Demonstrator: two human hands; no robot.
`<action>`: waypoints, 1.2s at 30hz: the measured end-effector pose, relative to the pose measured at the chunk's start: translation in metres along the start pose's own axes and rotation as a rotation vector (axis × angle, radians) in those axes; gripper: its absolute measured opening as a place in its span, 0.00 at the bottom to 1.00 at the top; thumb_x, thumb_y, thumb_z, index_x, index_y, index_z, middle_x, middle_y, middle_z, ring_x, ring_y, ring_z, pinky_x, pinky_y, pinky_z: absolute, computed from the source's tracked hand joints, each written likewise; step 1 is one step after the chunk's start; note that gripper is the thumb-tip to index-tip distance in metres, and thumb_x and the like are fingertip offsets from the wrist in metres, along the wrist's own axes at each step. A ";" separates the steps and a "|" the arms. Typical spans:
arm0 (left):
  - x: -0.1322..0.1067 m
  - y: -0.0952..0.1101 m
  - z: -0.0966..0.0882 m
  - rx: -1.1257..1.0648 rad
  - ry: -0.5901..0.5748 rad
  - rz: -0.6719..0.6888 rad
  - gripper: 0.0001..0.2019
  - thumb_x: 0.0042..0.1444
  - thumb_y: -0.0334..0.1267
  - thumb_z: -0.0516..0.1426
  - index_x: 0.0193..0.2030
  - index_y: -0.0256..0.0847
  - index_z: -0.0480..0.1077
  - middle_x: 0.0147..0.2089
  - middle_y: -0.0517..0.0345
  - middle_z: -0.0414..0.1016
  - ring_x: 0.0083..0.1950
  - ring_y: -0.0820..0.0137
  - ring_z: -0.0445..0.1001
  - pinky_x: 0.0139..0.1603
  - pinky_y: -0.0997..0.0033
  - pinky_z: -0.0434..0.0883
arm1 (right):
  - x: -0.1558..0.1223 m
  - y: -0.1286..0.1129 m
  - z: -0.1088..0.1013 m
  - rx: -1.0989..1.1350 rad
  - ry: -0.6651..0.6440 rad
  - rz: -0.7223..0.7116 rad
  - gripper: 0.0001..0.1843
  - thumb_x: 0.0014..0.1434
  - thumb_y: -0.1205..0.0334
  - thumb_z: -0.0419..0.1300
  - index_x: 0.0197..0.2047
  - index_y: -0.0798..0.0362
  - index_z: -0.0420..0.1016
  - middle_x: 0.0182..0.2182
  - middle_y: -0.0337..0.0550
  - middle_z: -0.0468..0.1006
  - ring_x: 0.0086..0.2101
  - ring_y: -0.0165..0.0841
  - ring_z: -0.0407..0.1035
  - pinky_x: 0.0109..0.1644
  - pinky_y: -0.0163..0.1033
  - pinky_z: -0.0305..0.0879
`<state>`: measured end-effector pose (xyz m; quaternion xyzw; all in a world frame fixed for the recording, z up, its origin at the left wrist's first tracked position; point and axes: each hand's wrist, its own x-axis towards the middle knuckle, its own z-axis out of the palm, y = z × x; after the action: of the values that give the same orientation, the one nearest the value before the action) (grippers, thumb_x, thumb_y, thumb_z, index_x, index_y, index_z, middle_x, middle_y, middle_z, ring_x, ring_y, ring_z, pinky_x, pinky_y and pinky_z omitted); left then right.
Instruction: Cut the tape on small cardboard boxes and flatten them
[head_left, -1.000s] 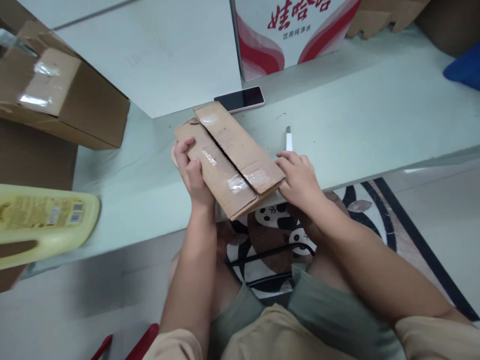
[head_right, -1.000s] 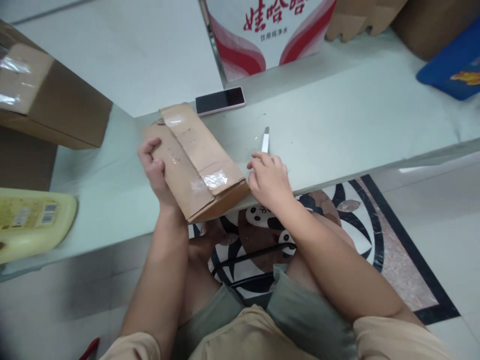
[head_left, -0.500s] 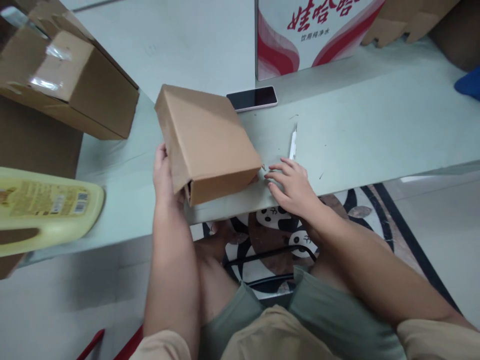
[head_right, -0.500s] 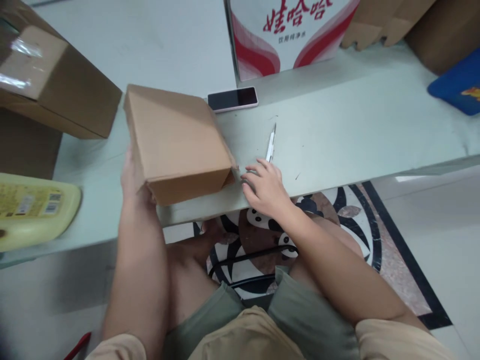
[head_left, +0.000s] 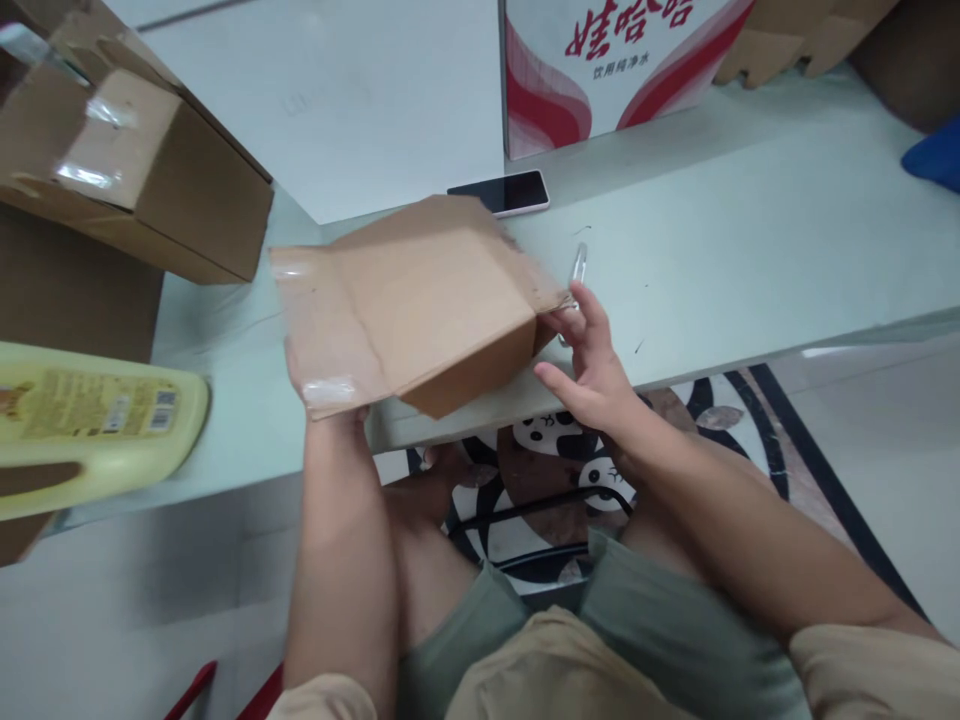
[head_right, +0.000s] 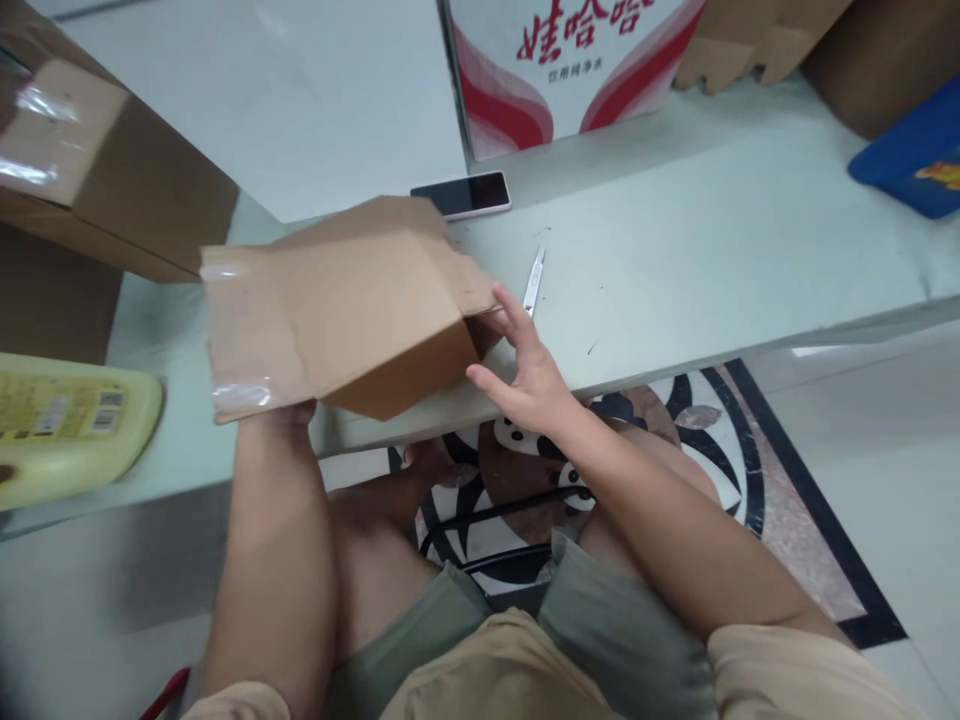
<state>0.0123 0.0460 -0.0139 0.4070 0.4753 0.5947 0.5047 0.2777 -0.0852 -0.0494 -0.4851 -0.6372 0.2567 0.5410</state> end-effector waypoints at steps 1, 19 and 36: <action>-0.006 0.004 0.006 -0.042 -0.008 -0.006 0.24 0.43 0.61 0.64 0.35 0.43 0.71 0.35 0.56 0.78 0.51 0.59 0.79 0.47 0.63 0.79 | 0.000 0.000 -0.001 0.009 0.015 -0.011 0.46 0.69 0.46 0.57 0.79 0.36 0.32 0.71 0.51 0.66 0.68 0.45 0.65 0.73 0.61 0.61; -0.026 0.021 0.019 0.002 -0.092 -0.174 0.23 0.36 0.58 0.67 0.31 0.42 0.73 0.36 0.52 0.78 0.47 0.56 0.79 0.44 0.59 0.78 | 0.011 0.017 -0.015 -0.095 -0.086 0.120 0.57 0.63 0.40 0.62 0.80 0.42 0.29 0.76 0.52 0.55 0.72 0.50 0.57 0.72 0.64 0.62; -0.027 0.019 0.026 -0.041 -0.164 -0.125 0.34 0.37 0.72 0.65 0.37 0.40 0.75 0.46 0.41 0.81 0.65 0.42 0.74 0.56 0.50 0.79 | 0.008 0.028 -0.019 -0.115 0.188 0.184 0.53 0.59 0.40 0.68 0.77 0.42 0.44 0.45 0.47 0.80 0.35 0.41 0.76 0.42 0.52 0.78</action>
<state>0.0380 0.0225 0.0103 0.4139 0.4446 0.5363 0.5861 0.3055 -0.0707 -0.0642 -0.5937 -0.5503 0.2218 0.5436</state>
